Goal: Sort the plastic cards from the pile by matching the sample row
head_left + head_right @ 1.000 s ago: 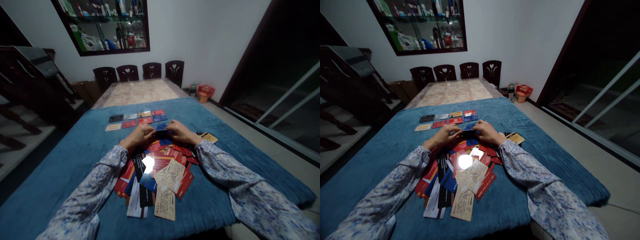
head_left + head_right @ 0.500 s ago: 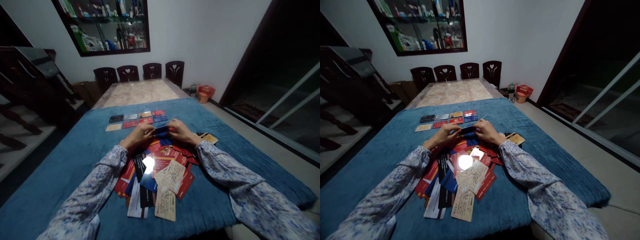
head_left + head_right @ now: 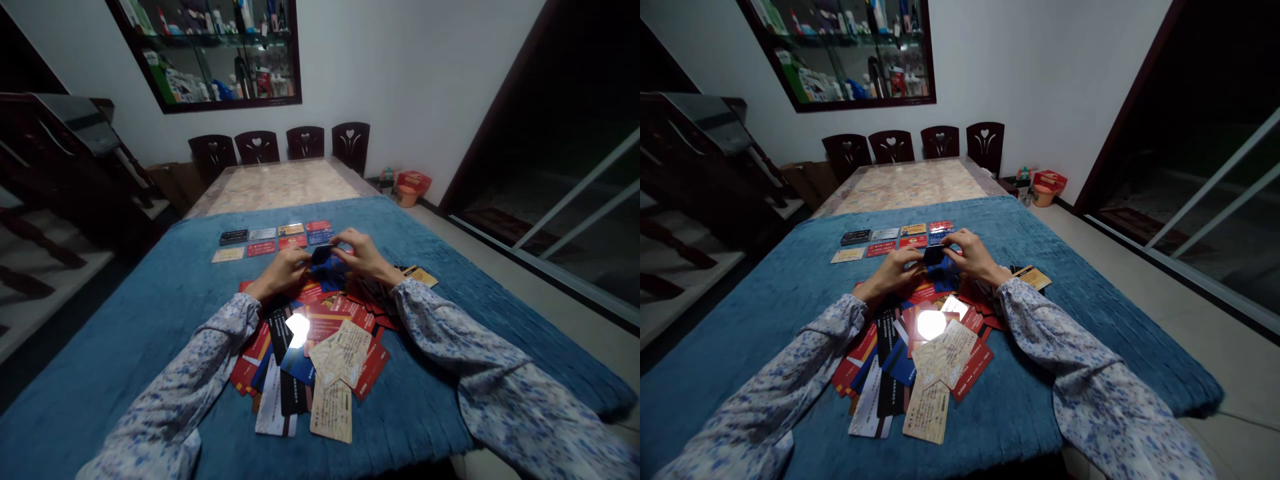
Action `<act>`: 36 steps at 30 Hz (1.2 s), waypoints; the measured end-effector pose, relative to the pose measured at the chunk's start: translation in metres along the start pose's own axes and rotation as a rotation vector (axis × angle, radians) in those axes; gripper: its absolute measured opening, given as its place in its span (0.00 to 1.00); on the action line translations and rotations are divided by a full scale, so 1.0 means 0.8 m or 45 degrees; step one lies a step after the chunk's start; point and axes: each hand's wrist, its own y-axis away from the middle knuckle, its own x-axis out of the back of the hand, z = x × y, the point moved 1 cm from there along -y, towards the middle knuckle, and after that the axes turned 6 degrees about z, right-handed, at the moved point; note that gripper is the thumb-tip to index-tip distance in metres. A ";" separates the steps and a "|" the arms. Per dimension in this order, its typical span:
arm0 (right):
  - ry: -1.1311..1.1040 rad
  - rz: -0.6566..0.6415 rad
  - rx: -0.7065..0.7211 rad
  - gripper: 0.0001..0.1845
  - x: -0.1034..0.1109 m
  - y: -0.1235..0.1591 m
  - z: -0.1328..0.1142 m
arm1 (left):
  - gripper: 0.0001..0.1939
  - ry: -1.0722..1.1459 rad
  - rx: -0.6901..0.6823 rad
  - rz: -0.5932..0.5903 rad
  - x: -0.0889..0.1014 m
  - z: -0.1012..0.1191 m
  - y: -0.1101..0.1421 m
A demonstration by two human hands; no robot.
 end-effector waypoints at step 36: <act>0.117 -0.203 -0.076 0.10 -0.018 0.015 0.009 | 0.06 -0.015 0.080 0.395 -0.005 -0.002 0.004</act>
